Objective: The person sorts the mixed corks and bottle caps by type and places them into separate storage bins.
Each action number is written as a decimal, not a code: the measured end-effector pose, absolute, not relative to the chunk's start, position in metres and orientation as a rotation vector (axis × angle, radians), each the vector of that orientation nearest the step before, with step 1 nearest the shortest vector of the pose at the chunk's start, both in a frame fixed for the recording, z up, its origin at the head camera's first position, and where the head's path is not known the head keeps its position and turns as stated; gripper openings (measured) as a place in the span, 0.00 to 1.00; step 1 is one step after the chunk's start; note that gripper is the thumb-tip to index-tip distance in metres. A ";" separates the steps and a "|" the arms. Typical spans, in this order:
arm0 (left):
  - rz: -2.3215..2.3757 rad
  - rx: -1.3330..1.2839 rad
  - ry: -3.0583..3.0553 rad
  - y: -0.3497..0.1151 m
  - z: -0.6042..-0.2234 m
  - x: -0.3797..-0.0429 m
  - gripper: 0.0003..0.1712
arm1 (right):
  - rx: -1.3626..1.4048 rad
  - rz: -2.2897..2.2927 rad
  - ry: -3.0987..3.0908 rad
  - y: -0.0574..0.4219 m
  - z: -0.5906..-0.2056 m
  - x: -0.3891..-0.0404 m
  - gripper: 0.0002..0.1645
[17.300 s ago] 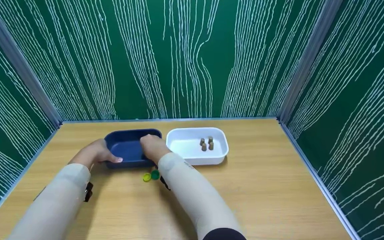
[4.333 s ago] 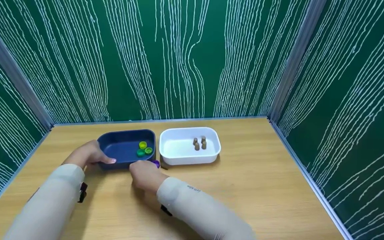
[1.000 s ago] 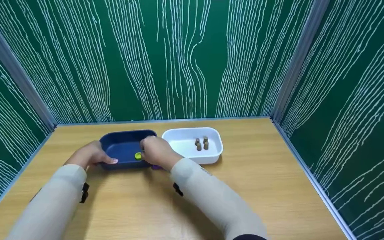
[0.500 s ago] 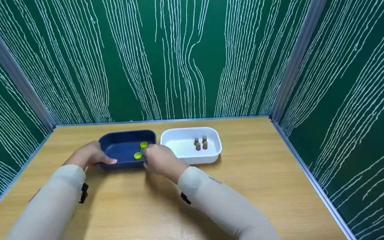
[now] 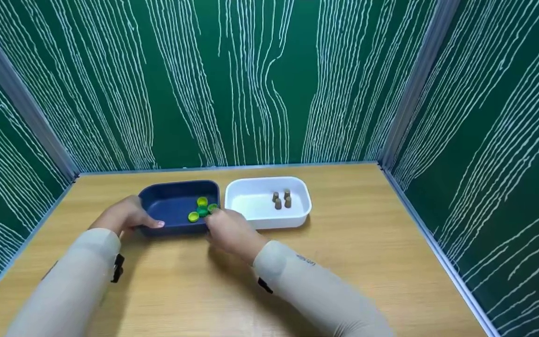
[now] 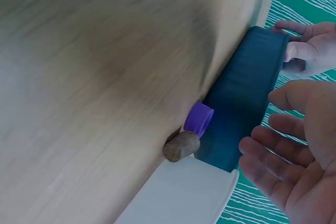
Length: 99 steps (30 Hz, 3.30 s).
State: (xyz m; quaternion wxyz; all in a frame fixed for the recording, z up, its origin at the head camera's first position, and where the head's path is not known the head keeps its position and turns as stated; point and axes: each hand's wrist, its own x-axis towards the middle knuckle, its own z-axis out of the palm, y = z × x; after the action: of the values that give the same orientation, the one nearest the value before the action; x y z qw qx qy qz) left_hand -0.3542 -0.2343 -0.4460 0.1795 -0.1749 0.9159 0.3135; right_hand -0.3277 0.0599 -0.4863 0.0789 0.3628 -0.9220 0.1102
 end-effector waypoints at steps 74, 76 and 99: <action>0.875 -0.482 2.604 -0.234 -0.443 -0.355 0.68 | 0.985 0.458 -3.072 0.041 -0.472 -0.323 0.07; 0.877 -0.478 2.609 -0.235 -0.443 -0.354 0.69 | 1.002 0.453 -3.035 0.040 -0.463 -0.324 0.07; 0.885 -0.435 2.632 -0.238 -0.442 -0.351 0.71 | 0.796 0.484 -3.191 0.003 -0.437 -0.376 0.19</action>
State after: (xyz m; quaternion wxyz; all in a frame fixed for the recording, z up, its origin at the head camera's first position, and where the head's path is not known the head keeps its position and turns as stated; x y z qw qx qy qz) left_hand -0.3508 -0.2379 -0.4422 0.1645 -0.1528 0.9237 0.3105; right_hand -0.3763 0.0033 -0.4370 -0.0913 0.2384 -0.9559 0.1450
